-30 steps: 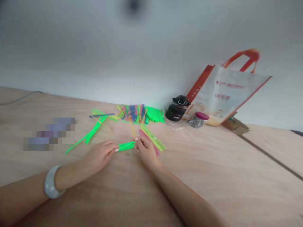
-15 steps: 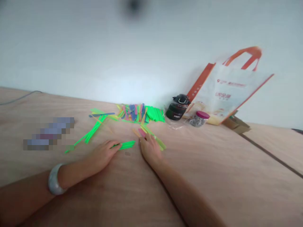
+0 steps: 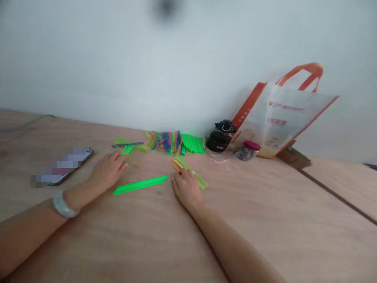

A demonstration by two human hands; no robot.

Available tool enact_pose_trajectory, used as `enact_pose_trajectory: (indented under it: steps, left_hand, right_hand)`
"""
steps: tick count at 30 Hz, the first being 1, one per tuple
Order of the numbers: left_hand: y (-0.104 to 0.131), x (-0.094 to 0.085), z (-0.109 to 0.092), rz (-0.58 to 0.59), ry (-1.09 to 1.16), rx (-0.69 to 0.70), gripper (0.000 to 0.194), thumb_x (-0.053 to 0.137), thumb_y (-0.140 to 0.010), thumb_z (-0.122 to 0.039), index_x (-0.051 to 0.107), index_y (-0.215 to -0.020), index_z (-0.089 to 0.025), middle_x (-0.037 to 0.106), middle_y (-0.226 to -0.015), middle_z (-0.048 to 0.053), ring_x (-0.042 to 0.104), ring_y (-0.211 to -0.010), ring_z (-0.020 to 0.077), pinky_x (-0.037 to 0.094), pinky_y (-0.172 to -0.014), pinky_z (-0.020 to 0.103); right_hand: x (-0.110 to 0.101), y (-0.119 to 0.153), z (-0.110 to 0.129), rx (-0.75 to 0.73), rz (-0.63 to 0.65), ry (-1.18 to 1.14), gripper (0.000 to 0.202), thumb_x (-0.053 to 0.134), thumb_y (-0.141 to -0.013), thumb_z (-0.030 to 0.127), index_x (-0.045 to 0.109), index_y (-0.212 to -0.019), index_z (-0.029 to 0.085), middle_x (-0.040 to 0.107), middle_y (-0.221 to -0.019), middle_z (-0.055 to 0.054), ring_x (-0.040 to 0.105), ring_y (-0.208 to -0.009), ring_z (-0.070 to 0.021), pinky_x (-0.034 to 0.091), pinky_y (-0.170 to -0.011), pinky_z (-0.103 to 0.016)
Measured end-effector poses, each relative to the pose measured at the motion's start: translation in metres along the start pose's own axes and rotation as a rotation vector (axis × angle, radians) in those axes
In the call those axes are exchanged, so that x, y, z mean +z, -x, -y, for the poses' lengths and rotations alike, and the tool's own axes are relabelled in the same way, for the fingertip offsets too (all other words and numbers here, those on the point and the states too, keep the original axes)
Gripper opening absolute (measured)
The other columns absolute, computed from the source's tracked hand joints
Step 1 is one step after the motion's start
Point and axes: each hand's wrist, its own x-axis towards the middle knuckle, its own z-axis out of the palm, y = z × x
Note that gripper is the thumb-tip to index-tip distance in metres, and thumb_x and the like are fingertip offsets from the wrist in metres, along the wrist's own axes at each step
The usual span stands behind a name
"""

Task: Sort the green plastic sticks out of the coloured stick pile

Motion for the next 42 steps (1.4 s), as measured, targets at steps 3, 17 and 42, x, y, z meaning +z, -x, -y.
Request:
enact_pose_trajectory:
  steps: [3,17,42]
  left_hand:
    - [-0.005,0.002,0.018,0.075,-0.071,-0.058,0.024,0.043,-0.089,-0.024,0.057,-0.103,-0.011,0.059,-0.098,0.013,0.056,-0.094,0.0269,0.045,-0.081,0.038]
    - [-0.005,-0.005,0.005,-0.003,0.056,0.029,0.018,0.041,-0.089,-0.02,0.057,-0.092,-0.014,0.06,-0.091,0.009,0.057,-0.088,0.0219,0.046,-0.079,0.034]
    - [0.035,-0.008,-0.061,0.046,0.482,0.344,0.022,0.037,-0.094,-0.021,0.058,-0.088,-0.017,0.059,-0.083,0.003,0.056,-0.078,0.0154,0.048,-0.072,0.029]
  right_hand:
    - [-0.001,0.0,0.004,-0.039,-0.025,-0.06,0.023,0.045,-0.089,0.027,0.067,-0.088,0.02,0.06,-0.091,-0.009,0.052,-0.088,-0.0211,0.044,-0.077,-0.034]
    - [-0.015,0.001,0.014,0.009,-0.098,-0.481,0.029,0.04,-0.091,0.032,0.066,-0.098,0.02,0.064,-0.095,-0.009,0.057,-0.094,-0.0206,0.045,-0.085,-0.035]
    - [-0.021,-0.004,0.027,0.582,0.022,-1.169,0.045,0.043,-0.082,0.054,0.064,-0.091,0.015,0.043,-0.055,0.005,0.039,-0.047,-0.01,0.032,-0.045,-0.023]
